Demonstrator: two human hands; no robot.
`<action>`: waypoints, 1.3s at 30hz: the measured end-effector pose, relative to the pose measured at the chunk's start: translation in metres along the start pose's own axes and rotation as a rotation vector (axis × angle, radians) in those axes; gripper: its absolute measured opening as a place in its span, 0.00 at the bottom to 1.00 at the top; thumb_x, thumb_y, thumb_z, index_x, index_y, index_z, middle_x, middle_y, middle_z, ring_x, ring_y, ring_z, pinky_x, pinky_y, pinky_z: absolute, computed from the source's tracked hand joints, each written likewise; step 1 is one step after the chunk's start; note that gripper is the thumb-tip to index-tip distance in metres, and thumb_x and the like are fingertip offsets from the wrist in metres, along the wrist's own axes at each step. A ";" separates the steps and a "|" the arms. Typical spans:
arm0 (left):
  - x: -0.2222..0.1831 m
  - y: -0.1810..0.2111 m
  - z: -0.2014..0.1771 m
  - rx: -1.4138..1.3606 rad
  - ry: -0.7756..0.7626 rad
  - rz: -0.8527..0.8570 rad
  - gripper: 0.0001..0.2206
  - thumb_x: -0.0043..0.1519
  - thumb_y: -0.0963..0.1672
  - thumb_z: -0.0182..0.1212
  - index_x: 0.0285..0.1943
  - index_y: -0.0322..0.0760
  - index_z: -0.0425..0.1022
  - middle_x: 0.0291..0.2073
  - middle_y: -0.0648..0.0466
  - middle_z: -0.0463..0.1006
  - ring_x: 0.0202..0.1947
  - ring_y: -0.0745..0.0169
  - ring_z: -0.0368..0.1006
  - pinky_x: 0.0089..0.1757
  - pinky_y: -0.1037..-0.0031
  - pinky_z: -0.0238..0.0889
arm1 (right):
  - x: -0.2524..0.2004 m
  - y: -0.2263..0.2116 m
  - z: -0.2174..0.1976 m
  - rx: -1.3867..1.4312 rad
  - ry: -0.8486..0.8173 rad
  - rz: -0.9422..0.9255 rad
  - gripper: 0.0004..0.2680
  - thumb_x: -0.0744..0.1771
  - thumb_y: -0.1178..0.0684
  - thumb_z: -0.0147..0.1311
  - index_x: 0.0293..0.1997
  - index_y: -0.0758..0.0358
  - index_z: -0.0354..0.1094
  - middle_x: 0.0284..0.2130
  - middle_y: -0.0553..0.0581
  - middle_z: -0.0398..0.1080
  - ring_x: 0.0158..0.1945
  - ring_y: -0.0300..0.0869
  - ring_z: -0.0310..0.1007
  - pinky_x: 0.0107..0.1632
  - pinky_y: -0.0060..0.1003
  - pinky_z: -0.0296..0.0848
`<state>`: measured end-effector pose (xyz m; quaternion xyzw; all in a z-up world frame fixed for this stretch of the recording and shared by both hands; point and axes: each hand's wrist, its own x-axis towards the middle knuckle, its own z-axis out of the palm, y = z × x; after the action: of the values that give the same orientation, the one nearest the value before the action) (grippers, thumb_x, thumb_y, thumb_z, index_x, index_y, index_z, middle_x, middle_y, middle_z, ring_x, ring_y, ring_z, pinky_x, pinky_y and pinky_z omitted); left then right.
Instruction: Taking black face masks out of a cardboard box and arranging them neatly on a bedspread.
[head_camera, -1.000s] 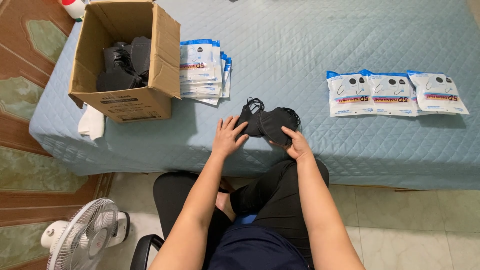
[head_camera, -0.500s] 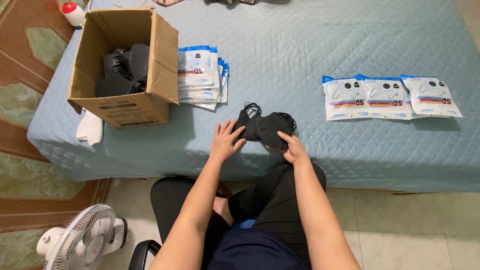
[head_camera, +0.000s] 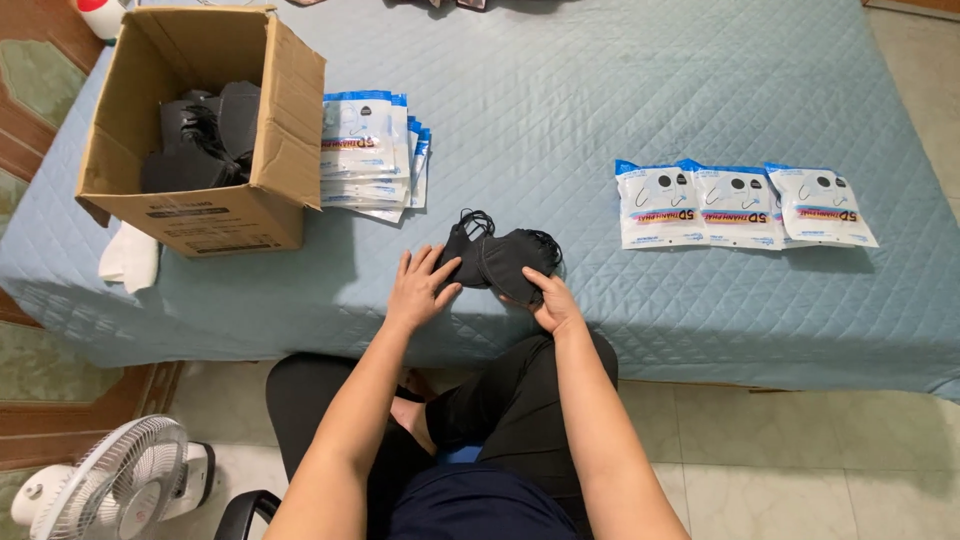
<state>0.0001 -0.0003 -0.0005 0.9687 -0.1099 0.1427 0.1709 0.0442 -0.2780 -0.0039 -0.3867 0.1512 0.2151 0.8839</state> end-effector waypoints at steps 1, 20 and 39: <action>0.000 0.001 0.001 -0.001 0.000 -0.001 0.22 0.66 0.59 0.53 0.69 0.68 0.70 0.69 0.54 0.68 0.72 0.52 0.58 0.68 0.48 0.41 | -0.002 -0.001 0.001 -0.001 0.001 0.001 0.22 0.65 0.59 0.64 0.67 0.61 0.63 0.53 0.71 0.73 0.53 0.64 0.76 0.53 0.69 0.75; 0.000 0.002 -0.010 0.006 -0.132 -0.014 0.24 0.68 0.58 0.48 0.74 0.66 0.63 0.73 0.53 0.62 0.75 0.50 0.53 0.69 0.48 0.37 | -0.016 -0.004 -0.001 -0.066 -0.039 -0.048 0.22 0.66 0.59 0.63 0.68 0.65 0.62 0.54 0.71 0.72 0.54 0.62 0.75 0.53 0.62 0.78; -0.034 0.008 -0.021 -0.090 -0.157 -0.129 0.42 0.68 0.59 0.47 0.82 0.32 0.38 0.78 0.37 0.49 0.78 0.42 0.41 0.71 0.46 0.26 | -0.021 -0.009 0.003 -0.166 -0.001 -0.021 0.18 0.66 0.57 0.61 0.64 0.67 0.66 0.50 0.71 0.74 0.51 0.60 0.77 0.51 0.61 0.79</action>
<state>-0.0386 0.0053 0.0101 0.9733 -0.0665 0.0498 0.2139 0.0307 -0.2867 0.0131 -0.4601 0.1283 0.2177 0.8511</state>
